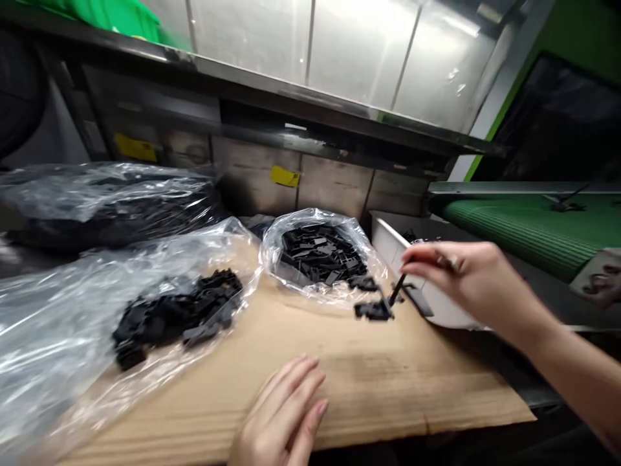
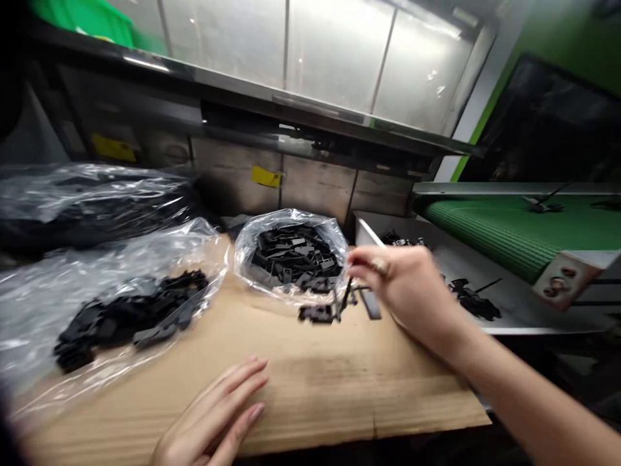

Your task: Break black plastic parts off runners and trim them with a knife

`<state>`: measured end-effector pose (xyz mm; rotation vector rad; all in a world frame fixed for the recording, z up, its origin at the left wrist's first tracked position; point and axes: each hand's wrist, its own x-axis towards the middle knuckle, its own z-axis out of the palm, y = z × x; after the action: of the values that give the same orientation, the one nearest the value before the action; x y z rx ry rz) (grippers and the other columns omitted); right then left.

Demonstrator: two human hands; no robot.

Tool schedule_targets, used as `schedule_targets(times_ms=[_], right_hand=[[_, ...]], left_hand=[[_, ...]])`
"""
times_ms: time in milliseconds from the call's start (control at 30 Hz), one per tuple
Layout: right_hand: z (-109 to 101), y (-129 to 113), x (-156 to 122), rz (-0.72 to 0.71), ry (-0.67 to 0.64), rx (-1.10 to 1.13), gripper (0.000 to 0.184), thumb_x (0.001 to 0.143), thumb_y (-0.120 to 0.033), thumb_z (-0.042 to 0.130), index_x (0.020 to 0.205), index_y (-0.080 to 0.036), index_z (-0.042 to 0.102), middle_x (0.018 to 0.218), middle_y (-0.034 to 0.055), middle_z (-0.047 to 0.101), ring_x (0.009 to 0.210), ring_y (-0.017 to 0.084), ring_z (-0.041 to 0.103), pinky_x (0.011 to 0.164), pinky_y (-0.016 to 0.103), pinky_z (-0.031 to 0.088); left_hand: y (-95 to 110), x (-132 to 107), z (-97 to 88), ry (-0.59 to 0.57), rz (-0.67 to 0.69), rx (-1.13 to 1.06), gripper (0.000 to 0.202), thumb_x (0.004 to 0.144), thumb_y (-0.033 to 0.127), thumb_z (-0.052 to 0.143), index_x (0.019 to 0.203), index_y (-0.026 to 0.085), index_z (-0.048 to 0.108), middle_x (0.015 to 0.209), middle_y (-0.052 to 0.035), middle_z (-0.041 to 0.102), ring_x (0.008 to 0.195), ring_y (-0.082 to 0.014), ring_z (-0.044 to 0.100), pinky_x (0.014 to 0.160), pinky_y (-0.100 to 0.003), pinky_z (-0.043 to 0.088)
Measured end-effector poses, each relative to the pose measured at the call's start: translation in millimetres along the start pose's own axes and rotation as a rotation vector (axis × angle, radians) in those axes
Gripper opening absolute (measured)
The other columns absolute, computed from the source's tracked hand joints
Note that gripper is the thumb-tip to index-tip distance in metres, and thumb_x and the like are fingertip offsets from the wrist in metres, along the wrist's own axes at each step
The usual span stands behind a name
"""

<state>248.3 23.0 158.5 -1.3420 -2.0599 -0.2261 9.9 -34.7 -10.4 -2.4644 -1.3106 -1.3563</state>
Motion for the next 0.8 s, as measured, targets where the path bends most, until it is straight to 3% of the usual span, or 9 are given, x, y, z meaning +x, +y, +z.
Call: schedule_targets(times_ms=[67, 167, 300, 467, 633, 800], right_hand=[[33, -26, -23, -0.119, -0.13, 0.055, 0.016, 0.079, -0.017, 0.056, 0.084, -0.023, 0.069, 0.076, -0.0003, 0.071, 0.064, 0.014, 0.064, 0.058, 0.022, 0.047], [76, -54, -40, -0.249, -0.252, 0.04, 0.023, 0.072, -0.003, 0.053, 0.079, -0.018, 0.069, 0.066, 0.0038, 0.068, 0.06, 0.016, 0.06, 0.053, 0.025, 0.041], [102, -72, -33, -0.315, -0.352, 0.022, 0.016, 0.068, -0.006, 0.057, 0.069, -0.019, 0.067, 0.058, 0.0022, 0.065, 0.055, 0.016, 0.058, 0.048, 0.023, 0.033], [88, -47, -26, -0.103, -0.32, 0.039, 0.016, 0.079, -0.018, 0.054, 0.083, -0.023, 0.068, 0.068, 0.0013, 0.071, 0.058, 0.014, 0.063, 0.053, 0.021, 0.04], [58, -4, -55, 0.108, -0.259, -0.002, 0.035, 0.085, -0.031, 0.044, 0.056, -0.022, 0.06, 0.061, 0.001, 0.069, 0.056, 0.017, 0.064, 0.05, 0.024, 0.042], [49, 4, -69, 0.198, -0.319, -0.01, 0.037, 0.083, -0.034, 0.044, 0.049, -0.022, 0.054, 0.049, -0.0007, 0.063, 0.043, 0.015, 0.056, 0.044, 0.024, 0.037]], left_hand=[[5, -2, -8.9, -0.024, -0.045, 0.078, 0.032, 0.088, 0.027, 0.045, 0.12, 0.021, 0.048, 0.126, -0.0064, 0.054, 0.118, -0.0221, 0.047, 0.097, -0.037, 0.042], [10, 1, -13.9, -0.122, -0.053, 0.165, 0.038, 0.089, 0.031, 0.042, 0.125, 0.017, 0.043, 0.131, -0.0107, 0.048, 0.122, -0.0246, 0.041, 0.096, -0.043, 0.042], [7, 11, -7.5, -0.277, -0.055, 0.251, 0.032, 0.089, 0.024, 0.039, 0.117, 0.015, 0.052, 0.124, -0.0117, 0.055, 0.115, -0.0272, 0.049, 0.092, -0.049, 0.044], [1, 12, -3.3, -0.306, -0.037, 0.269, 0.033, 0.088, 0.018, 0.038, 0.117, 0.017, 0.054, 0.124, -0.0086, 0.055, 0.114, -0.0258, 0.051, 0.092, -0.051, 0.043], [1, 8, -1.7, -0.277, 0.013, 0.308, 0.033, 0.088, 0.019, 0.038, 0.117, 0.017, 0.053, 0.124, -0.0077, 0.055, 0.114, -0.0257, 0.051, 0.09, -0.05, 0.045], [2, 10, 5.6, -0.219, 0.006, 0.336, 0.031, 0.089, 0.02, 0.037, 0.114, 0.017, 0.056, 0.121, -0.0083, 0.058, 0.112, -0.0271, 0.053, 0.089, -0.051, 0.046]])
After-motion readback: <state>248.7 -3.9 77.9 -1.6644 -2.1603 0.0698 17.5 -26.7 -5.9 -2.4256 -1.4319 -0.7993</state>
